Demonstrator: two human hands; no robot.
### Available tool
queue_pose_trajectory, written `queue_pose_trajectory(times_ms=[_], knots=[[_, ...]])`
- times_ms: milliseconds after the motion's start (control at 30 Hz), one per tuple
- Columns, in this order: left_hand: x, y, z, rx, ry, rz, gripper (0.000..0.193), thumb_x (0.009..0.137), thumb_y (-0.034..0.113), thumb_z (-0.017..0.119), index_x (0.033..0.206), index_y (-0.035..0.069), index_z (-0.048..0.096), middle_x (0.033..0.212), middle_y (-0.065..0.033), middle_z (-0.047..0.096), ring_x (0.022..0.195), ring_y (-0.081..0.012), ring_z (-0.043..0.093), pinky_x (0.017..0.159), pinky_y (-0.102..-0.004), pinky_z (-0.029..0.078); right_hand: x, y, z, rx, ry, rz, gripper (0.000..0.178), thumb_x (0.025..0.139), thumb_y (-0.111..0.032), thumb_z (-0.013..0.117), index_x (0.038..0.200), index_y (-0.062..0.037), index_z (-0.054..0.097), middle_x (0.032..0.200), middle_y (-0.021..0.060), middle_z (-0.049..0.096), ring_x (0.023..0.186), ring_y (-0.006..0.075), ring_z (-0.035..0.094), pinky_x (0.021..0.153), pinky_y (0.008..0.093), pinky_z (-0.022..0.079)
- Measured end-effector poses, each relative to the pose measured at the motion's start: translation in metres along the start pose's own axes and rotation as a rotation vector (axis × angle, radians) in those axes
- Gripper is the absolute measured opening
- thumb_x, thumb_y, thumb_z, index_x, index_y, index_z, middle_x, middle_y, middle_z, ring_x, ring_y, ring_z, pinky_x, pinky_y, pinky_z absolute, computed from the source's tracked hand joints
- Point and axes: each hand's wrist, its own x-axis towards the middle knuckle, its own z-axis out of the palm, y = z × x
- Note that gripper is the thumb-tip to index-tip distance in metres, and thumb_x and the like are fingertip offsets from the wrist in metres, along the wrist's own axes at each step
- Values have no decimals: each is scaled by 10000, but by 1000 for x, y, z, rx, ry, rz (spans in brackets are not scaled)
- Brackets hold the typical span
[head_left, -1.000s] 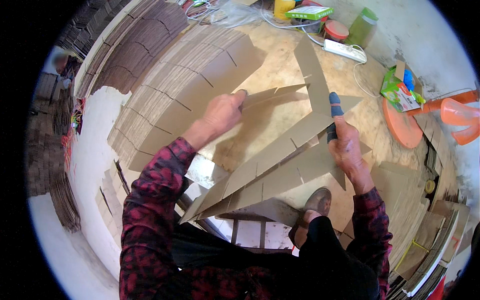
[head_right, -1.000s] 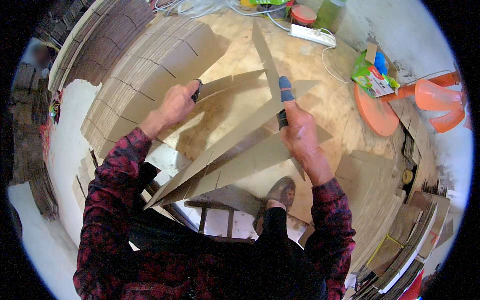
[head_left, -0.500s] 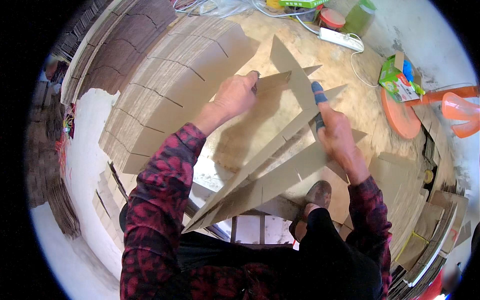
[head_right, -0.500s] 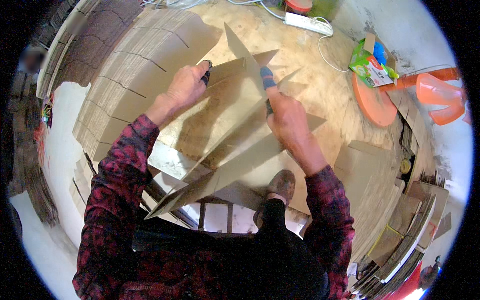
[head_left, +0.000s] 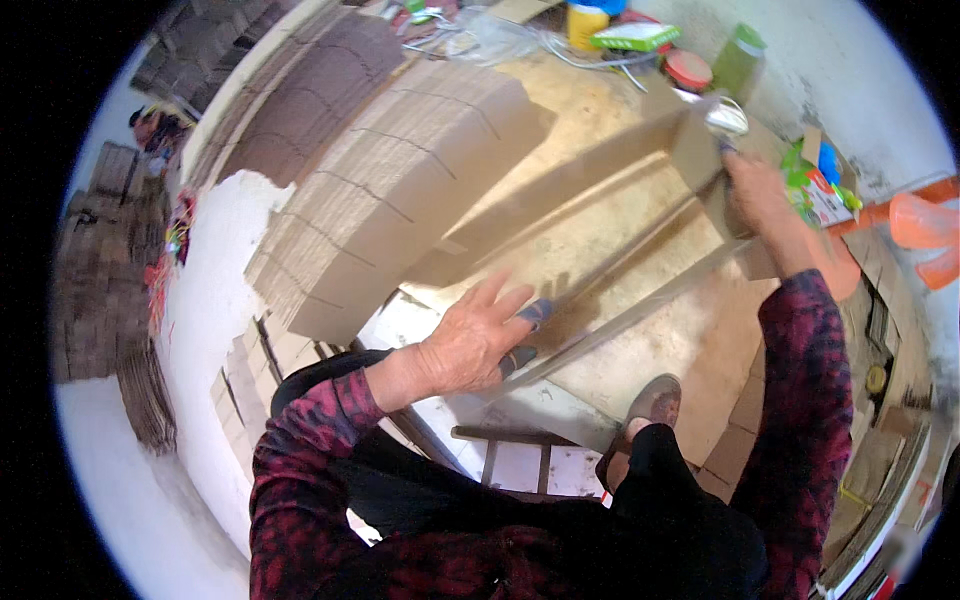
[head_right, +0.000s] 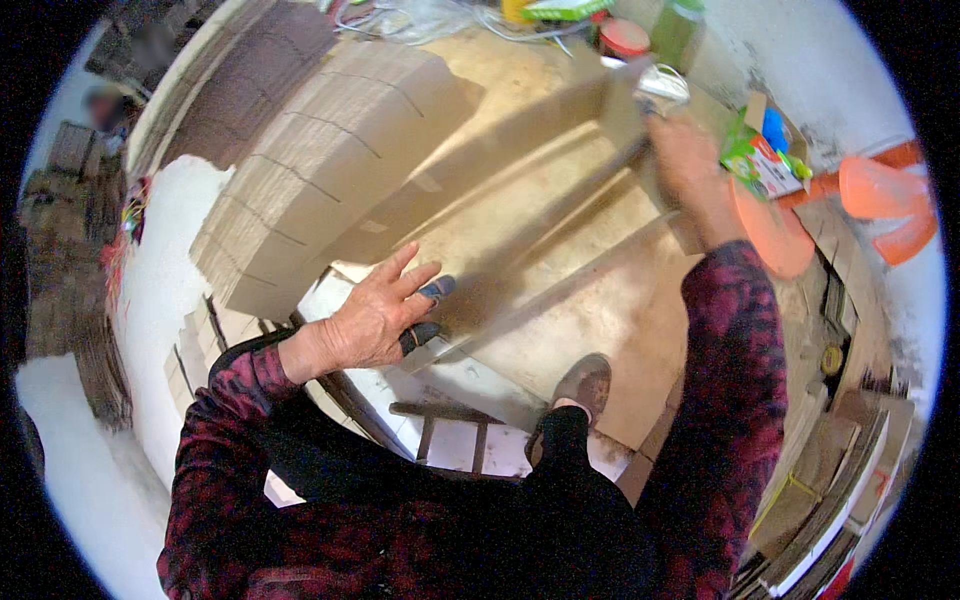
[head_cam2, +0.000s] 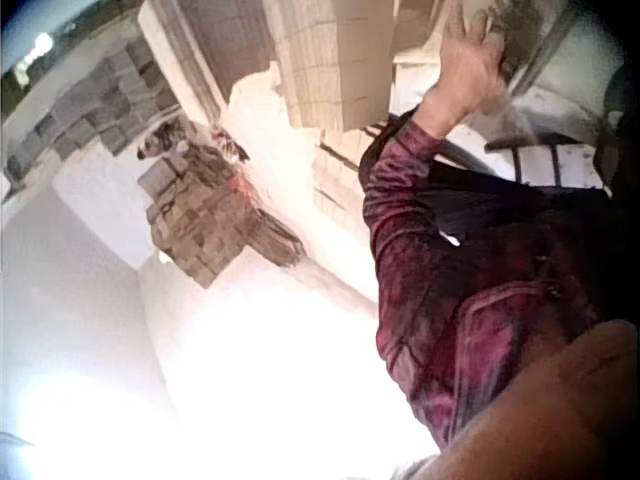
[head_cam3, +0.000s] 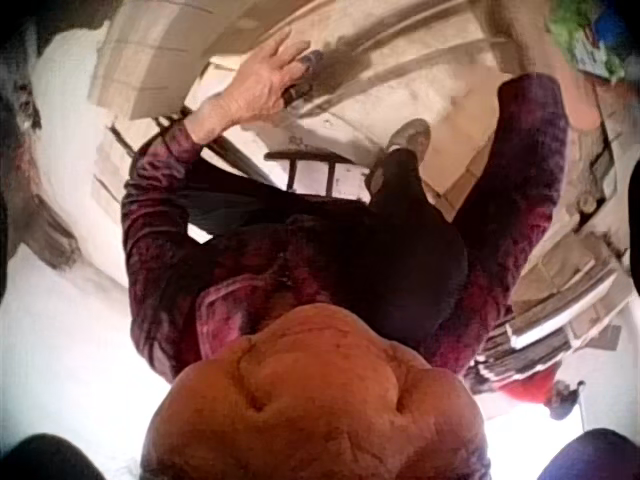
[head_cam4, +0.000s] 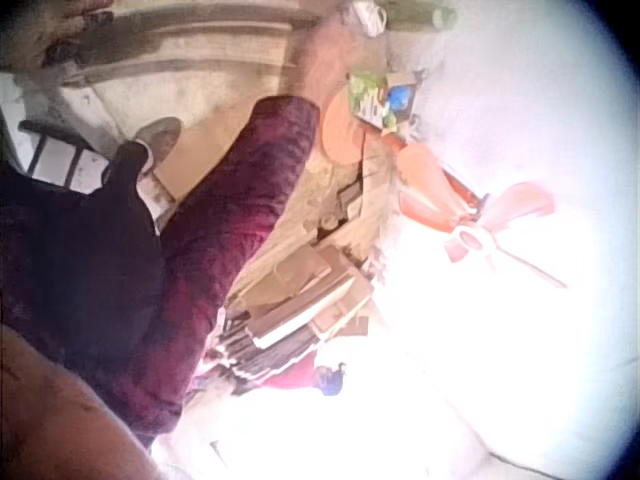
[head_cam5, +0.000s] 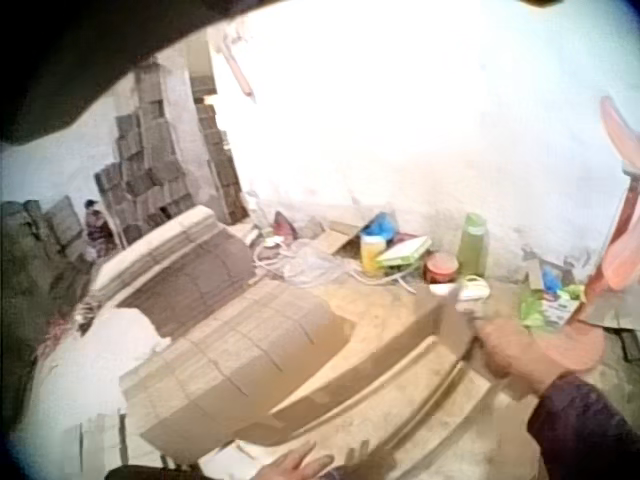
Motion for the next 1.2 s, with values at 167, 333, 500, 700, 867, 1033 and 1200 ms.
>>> queue_pose_trajectory(times_ms=[167,333,500,700,867,1033,1200], knots=[[-75,15,3,-17,96,-246,453,795,183,632,1189,-18,531,1285,-239,465,1232,-461,407,1042,-483,366,-85,-12,-52,14,33,6,347,830,-57,492,1172,-21,537,1202,205,526,1135,379,497,901,458,431],[-102,55,31,-331,456,-310,385,839,114,620,1177,-50,533,1140,-255,560,1044,-421,565,883,-434,487,-304,-21,-12,152,188,210,481,844,-27,564,1318,-24,480,1242,222,550,1103,372,541,936,447,416],[-93,77,75,-471,587,-380,408,848,85,615,1217,-47,505,979,-271,615,894,-424,618,764,-428,518,-463,-68,-11,73,210,576,442,844,-66,598,1272,-23,495,1199,213,549,1023,339,545,894,448,422],[-70,76,94,-434,459,-457,278,781,11,566,1055,-2,520,800,-237,616,771,-425,607,646,-482,483,-528,-63,11,141,97,937,363,856,-94,617,1195,-13,515,1119,180,574,956,285,539,848,412,436],[-60,75,96,-407,324,-431,257,662,-48,537,905,20,489,751,-224,599,727,-439,588,617,-507,458,-540,-51,19,195,66,1053,304,866,-116,632,1131,-5,531,1052,153,595,899,239,534,810,382,447],[-41,77,110,-359,465,-344,194,728,-59,510,902,19,473,779,-243,561,765,-439,568,641,-504,450,-498,-39,2,251,261,1008,258,876,-139,648,1066,4,548,985,126,616,843,194,529,773,352,459],[-20,78,109,-312,488,-329,222,736,-38,566,955,-29,530,1343,-317,376,1214,-507,390,1020,-494,367,-370,-50,-31,738,414,731,232,886,-162,663,1002,13,564,919,99,637,787,149,524,735,322,470]])
